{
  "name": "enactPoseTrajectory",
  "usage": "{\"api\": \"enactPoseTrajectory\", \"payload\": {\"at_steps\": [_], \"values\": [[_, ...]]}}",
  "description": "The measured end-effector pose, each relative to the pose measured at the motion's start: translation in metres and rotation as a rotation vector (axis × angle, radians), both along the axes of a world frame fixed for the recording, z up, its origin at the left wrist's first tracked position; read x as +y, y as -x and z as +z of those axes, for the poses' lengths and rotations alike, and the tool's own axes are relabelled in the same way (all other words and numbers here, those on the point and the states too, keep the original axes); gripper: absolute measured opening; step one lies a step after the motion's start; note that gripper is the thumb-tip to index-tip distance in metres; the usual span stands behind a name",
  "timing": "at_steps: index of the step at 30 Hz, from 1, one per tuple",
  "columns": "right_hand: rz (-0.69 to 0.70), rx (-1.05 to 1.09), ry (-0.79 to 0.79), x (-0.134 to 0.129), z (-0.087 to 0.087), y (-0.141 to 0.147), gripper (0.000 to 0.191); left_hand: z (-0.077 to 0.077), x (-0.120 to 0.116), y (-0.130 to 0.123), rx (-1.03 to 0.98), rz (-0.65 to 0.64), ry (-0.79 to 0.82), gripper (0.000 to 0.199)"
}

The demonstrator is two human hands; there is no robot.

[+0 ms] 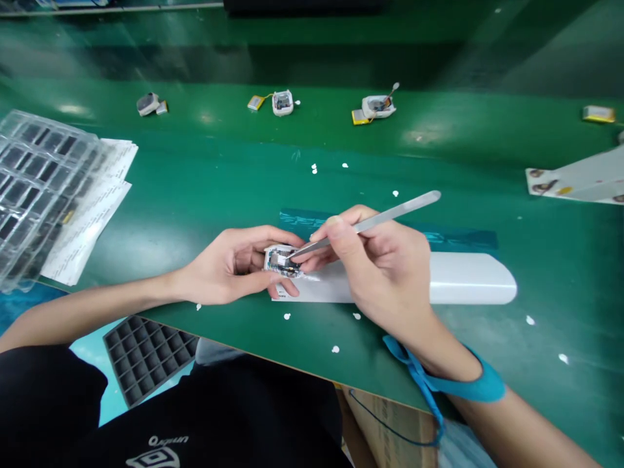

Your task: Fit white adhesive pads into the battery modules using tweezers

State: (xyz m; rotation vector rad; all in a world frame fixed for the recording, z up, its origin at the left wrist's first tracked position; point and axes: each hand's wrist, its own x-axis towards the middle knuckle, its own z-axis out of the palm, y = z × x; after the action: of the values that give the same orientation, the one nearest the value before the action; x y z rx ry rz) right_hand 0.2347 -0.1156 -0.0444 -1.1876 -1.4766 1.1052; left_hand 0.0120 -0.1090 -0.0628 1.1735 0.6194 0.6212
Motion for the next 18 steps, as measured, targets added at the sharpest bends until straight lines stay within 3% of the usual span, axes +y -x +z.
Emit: {"api": "enactPoseTrajectory", "payload": {"at_steps": [7, 18], "values": [[0.016, 0.039, 0.012, -0.0042, -0.0034, 0.0019, 0.029, -0.004, -0.007, -0.0008, 0.015, 0.027, -0.029, 0.053], [0.043, -0.004, 0.059, -0.005, -0.0011, 0.0025, 0.027, -0.0037, -0.0098, -0.0039, 0.037, 0.031, -0.058, 0.053]]}}
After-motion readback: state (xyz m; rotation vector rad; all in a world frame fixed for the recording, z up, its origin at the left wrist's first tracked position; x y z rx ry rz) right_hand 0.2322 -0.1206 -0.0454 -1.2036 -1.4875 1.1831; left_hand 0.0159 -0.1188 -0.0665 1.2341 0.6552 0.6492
